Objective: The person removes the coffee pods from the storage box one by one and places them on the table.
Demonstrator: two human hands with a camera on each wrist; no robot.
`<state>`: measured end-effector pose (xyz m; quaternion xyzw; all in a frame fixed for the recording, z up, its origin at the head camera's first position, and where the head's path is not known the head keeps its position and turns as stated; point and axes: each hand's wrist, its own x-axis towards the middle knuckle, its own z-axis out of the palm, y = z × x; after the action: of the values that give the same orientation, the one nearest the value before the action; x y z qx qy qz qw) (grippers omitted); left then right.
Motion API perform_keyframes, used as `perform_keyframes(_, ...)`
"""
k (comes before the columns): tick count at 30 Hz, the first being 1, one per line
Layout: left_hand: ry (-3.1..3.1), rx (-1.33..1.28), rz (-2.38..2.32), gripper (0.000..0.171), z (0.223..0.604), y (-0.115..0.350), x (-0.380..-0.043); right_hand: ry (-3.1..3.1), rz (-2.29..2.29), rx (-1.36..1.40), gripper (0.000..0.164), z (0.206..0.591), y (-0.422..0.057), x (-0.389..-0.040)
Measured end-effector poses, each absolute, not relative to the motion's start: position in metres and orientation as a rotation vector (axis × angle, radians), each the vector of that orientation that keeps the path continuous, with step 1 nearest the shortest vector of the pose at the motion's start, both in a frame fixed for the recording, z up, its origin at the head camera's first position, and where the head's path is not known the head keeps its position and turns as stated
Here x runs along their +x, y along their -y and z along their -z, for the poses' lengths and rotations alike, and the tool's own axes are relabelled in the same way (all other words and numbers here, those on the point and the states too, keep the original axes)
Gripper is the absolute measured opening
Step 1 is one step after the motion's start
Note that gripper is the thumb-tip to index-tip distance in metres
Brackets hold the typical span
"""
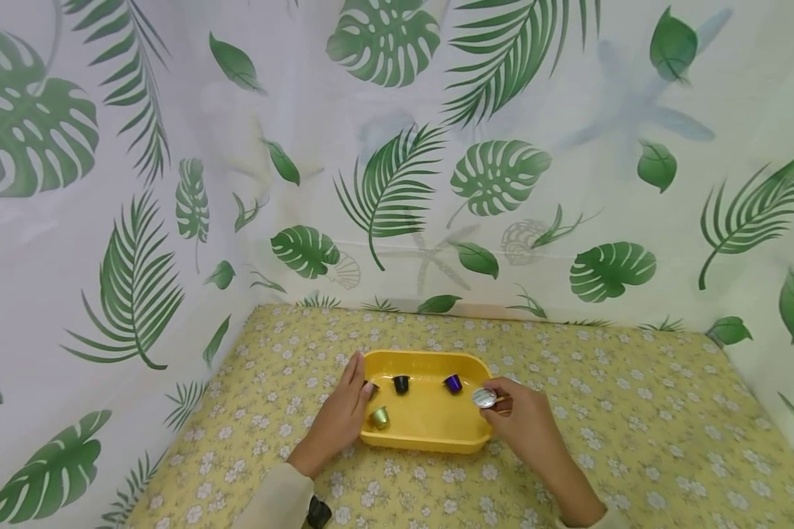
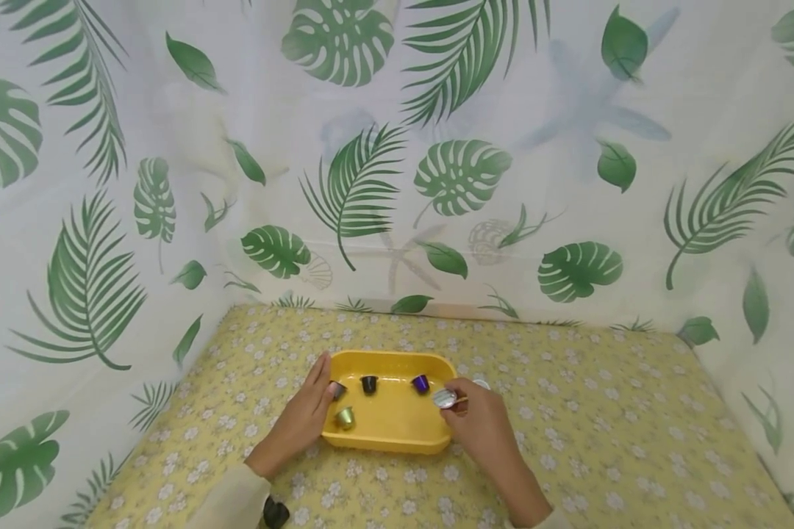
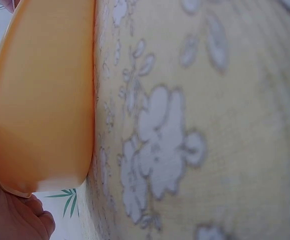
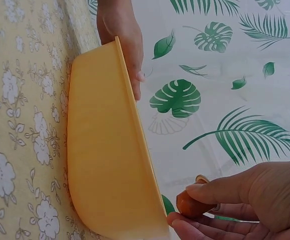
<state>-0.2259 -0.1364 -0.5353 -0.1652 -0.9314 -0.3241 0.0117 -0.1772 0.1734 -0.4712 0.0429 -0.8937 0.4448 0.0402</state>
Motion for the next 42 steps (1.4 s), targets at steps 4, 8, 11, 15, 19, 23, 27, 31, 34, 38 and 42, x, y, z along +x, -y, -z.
perform_keyframes(4, 2.907, -0.528, 1.015, 0.06, 0.535, 0.136, -0.226, 2.73, -1.395, 0.093, 0.04, 0.47, -0.176, -0.175)
perform_keyframes(8, 2.914, -0.527, 1.02, 0.06, 0.535, 0.136, -0.226, 2.714, -1.377, 0.094, 0.041, 0.47, -0.181, -0.174)
perform_keyframes(11, 2.919, -0.518, 1.011, 0.06, 0.536, 0.137, -0.226, 2.705, -1.345, 0.114, 0.041, 0.472, -0.185, -0.174)
perform_keyframes(15, 2.913, -0.517, 1.001, 0.06, 0.536, 0.138, -0.226, 2.708, -1.295, 0.118, 0.04, 0.474, -0.19, -0.175)
perform_keyframes(19, 2.914, -0.516, 0.995, 0.06, 0.537, 0.138, -0.226, 2.711, -1.245, 0.097, 0.04, 0.474, -0.195, -0.176)
perform_keyframes(23, 2.913, -0.517, 0.992, 0.061, 0.538, 0.138, -0.226, 2.687, -1.221, 0.111, 0.04, 0.473, -0.201, -0.176)
perform_keyframes(27, 2.917, -0.514, 1.0, 0.061, 0.538, 0.138, -0.227, 2.668, -1.211, 0.12, 0.041, 0.475, -0.207, -0.177)
perform_keyframes(31, 2.916, -0.516, 0.996, 0.061, 0.538, 0.138, -0.227, 2.658, -1.192, 0.122, 0.041, 0.478, -0.214, -0.18)
perform_keyframes(34, 2.911, -0.515, 0.989, 0.061, 0.538, 0.138, -0.227, 2.664, -1.174, 0.111, 0.041, 0.48, -0.218, -0.181)
perform_keyframes(38, 2.917, -0.509, 0.979, 0.06, 0.538, 0.136, -0.228, 2.661, -1.157, 0.103, 0.041, 0.481, -0.224, -0.181)
perform_keyframes(42, 2.923, -0.515, 0.974, 0.061, 0.537, 0.139, -0.228, 2.652, -1.134, 0.1, 0.042, 0.485, -0.227, -0.184)
